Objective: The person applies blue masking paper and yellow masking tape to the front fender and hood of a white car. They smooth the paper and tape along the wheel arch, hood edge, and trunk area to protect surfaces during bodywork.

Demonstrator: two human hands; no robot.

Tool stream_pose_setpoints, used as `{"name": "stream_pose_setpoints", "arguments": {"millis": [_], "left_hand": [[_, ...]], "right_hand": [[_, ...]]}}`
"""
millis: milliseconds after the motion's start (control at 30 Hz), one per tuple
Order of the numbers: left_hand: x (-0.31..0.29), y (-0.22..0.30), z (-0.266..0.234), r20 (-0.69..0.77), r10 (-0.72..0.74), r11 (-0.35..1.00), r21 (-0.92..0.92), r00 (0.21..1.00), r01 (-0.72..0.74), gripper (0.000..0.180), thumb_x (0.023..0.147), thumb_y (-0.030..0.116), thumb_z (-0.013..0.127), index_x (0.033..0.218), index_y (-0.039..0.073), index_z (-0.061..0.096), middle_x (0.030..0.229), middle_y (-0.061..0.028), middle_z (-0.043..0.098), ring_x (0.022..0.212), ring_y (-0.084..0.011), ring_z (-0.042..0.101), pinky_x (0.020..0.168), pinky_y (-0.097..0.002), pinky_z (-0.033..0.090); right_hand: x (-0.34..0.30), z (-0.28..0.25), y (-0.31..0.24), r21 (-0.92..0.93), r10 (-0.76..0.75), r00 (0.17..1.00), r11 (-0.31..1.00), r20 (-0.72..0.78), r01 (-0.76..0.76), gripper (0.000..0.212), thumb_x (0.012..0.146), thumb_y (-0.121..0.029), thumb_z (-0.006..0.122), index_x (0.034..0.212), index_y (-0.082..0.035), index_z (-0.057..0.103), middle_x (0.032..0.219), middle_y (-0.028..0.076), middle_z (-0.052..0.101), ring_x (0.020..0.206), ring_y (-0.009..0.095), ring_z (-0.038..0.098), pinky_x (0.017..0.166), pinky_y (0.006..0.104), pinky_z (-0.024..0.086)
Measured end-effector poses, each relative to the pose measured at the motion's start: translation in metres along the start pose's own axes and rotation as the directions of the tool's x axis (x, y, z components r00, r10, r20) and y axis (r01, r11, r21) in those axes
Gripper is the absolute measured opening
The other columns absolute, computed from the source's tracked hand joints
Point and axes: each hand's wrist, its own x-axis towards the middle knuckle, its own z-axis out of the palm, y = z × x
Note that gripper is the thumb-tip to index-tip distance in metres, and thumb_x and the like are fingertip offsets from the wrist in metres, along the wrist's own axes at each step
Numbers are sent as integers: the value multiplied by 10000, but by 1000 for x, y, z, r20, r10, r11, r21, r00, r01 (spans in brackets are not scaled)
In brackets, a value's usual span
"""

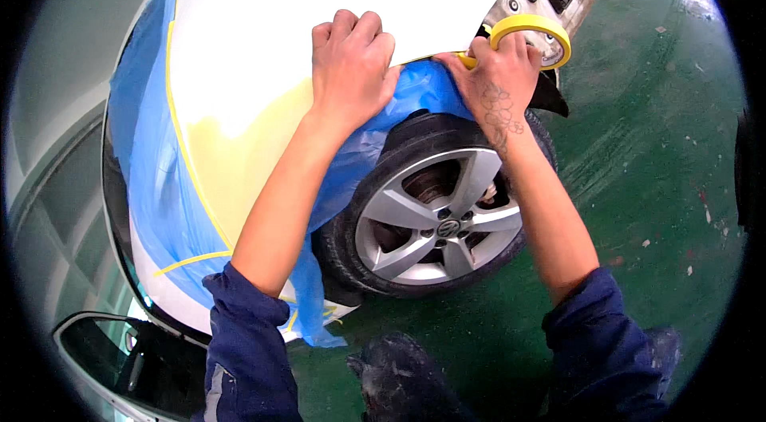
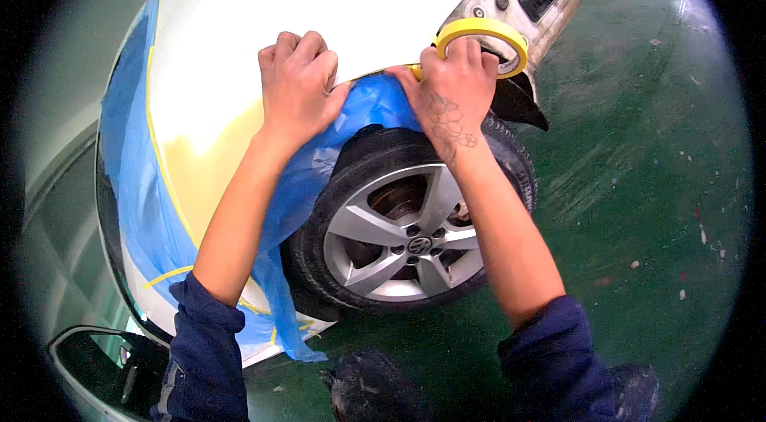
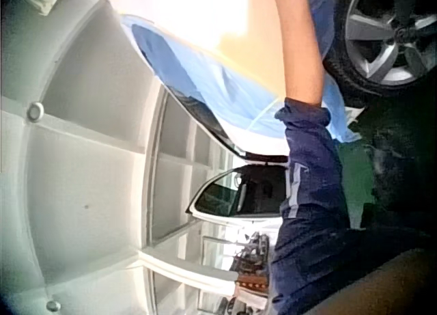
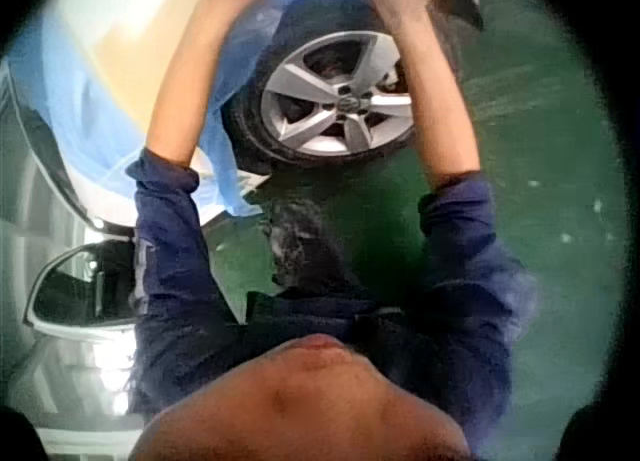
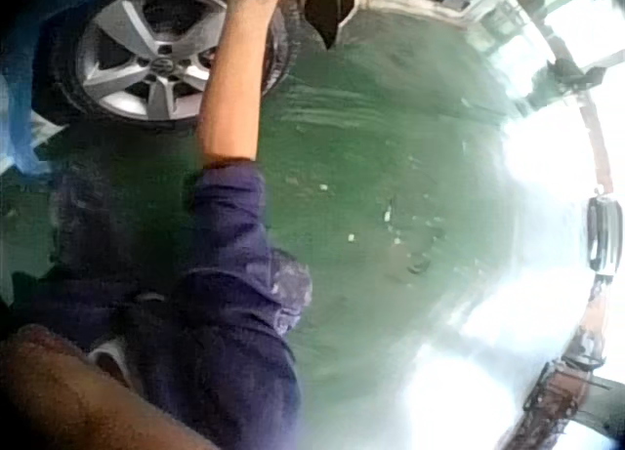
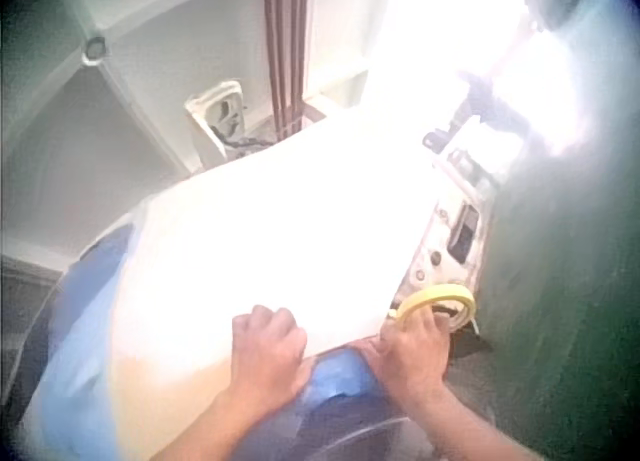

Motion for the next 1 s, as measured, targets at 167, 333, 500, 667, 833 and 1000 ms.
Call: {"name": "stream_pose_setpoints", "arguments": {"millis": [167, 333, 500, 667, 833, 1000], "left_hand": [[-3, 7, 1, 30, -70, 997, 37, 997, 69, 301, 634, 236, 842, 693, 89, 586, 925, -24, 566, 946, -258, 501, 838, -431, 355], [6, 9, 2, -9, -60, 998, 30, 998, 60, 316, 629, 260, 852, 697, 92, 593, 910, -26, 554, 932, -253, 497, 824, -427, 349], [9, 9, 9, -31, -47, 998, 37, 998, 48, 376, 609, 334, 863, 697, 83, 597, 910, -34, 555, 933, -255, 496, 808, -422, 344], [25, 18, 18, -27, -86, 996, -2, 996, 86, 393, 622, 380, 853, 728, 67, 640, 931, -52, 571, 957, -271, 504, 832, -438, 363], [35, 31, 23, 40, -160, 987, 19, 986, 159, 306, 698, 345, 805, 804, 78, 701, 999, -68, 585, 1005, -265, 520, 876, -412, 384], [39, 41, 28, 66, -213, 971, -100, 975, 219, 364, 662, 360, 834, 802, 57, 688, 984, -87, 565, 997, -287, 500, 875, -446, 369]], "right_hand": [[3, -13, 23, 75, -22, 994, 997, 110, 13, 462, 713, -543, 797, 797, -92, 742, 877, 113, 621, 980, 294, 584, 867, 455, 410], [4, -14, 57, 14, 43, 988, 999, 152, -45, 459, 736, -544, 791, 808, -93, 738, 870, 122, 613, 963, 295, 587, 878, 466, 411], [5, 0, 58, -8, 38, 992, 999, 121, -38, 490, 760, -574, 767, 805, -88, 723, 896, 135, 629, 940, 291, 594, 885, 456, 406], [21, -2, 63, -42, -48, 990, 998, 129, 54, 538, 759, -604, 750, 852, -74, 752, 883, 147, 649, 975, 299, 597, 895, 468, 408], [33, -1, 74, -31, -224, 947, 971, 229, 237, 555, 756, -586, 748, 867, -42, 767, 911, 180, 657, 1000, 338, 603, 939, 487, 414], [53, -8, 85, 107, -380, 882, 925, 279, 365, 497, 750, -568, 763, 855, -82, 780, 889, 173, 655, 938, 336, 616, 920, 490, 409]]}}
